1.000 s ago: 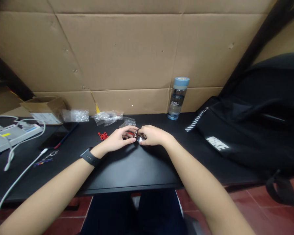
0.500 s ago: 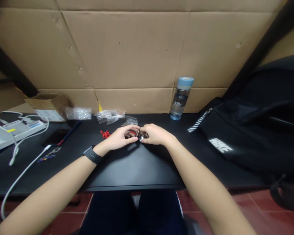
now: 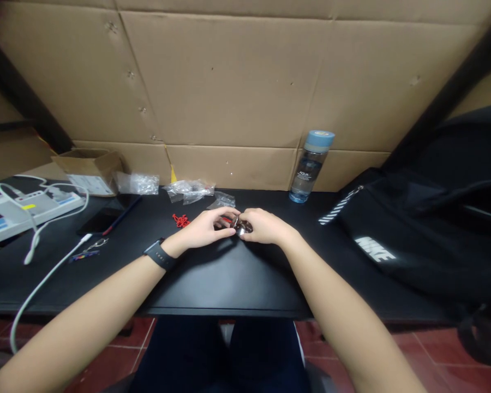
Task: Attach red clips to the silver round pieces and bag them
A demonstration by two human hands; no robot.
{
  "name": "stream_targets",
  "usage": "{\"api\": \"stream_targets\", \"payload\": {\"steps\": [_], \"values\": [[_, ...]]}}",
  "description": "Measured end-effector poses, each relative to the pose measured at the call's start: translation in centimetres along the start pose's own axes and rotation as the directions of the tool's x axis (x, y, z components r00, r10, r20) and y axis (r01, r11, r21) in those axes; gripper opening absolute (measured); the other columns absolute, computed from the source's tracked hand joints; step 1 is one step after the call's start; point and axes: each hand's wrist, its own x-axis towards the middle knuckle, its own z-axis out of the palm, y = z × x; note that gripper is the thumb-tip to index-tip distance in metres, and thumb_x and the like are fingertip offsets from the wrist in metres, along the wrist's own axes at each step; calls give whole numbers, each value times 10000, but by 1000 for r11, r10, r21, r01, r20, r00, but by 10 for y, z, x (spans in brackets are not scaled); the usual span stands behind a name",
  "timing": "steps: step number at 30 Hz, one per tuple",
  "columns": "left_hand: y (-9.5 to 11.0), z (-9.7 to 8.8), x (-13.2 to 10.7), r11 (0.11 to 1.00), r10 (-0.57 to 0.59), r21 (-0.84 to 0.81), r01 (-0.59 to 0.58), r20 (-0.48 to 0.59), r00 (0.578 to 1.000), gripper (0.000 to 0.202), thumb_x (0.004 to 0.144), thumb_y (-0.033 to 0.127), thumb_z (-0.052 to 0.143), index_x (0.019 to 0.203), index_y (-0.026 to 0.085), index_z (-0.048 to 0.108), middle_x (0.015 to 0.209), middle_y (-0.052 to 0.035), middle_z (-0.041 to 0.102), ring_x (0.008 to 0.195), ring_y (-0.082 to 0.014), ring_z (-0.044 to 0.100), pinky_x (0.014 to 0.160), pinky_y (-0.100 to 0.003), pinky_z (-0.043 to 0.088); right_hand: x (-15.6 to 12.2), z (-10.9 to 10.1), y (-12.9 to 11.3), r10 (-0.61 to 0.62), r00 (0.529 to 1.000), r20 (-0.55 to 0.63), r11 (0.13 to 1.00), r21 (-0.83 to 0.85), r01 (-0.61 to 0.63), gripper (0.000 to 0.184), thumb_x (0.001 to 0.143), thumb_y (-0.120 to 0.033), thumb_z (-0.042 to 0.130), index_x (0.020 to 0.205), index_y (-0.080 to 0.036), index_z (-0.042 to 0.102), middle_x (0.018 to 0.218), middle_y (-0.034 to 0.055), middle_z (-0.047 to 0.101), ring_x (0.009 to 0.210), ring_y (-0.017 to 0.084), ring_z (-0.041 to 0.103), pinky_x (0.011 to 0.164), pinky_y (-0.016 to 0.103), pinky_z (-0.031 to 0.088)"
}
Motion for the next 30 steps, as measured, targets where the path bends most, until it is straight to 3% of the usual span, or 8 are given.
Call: {"api": "stream_targets", "payload": {"steps": [7, 21, 30], "values": [[3, -1, -1, 1000, 9, 27, -9, 2, 1000, 435, 890, 284, 727, 1314, 240, 640, 1194, -66, 735, 962, -192, 727, 902, -333, 590, -1, -2, -1, 1, 1000, 5, 1000, 31, -1, 133, 845, -250, 735, 960, -183, 730, 917, 56, 674, 808, 186, 634, 723, 266, 433], [5, -4, -1, 993, 47, 111, -48, 18, 999, 433, 871, 260, 725, 1298, 242, 654, 1196, -61, 743, 948, -199, 736, 886, -323, 575, -1, -4, -3, -15, 1000, 0, 999, 48, 15, 109, 868, -263, 734, 937, -178, 734, 882, 46, 674, 775, 175, 627, 716, 263, 445], [6, -5, -1, 998, 44, 55, -43, -18, 999, 425, 877, 295, 743, 1288, 227, 661, 1205, -85, 743, 970, -210, 740, 899, -333, 585, 1, -8, -7, -70, 987, -148, 989, 121, 88, 82, 892, -195, 695, 935, -196, 765, 969, 60, 720, 876, 198, 684, 820, 296, 506]]}}
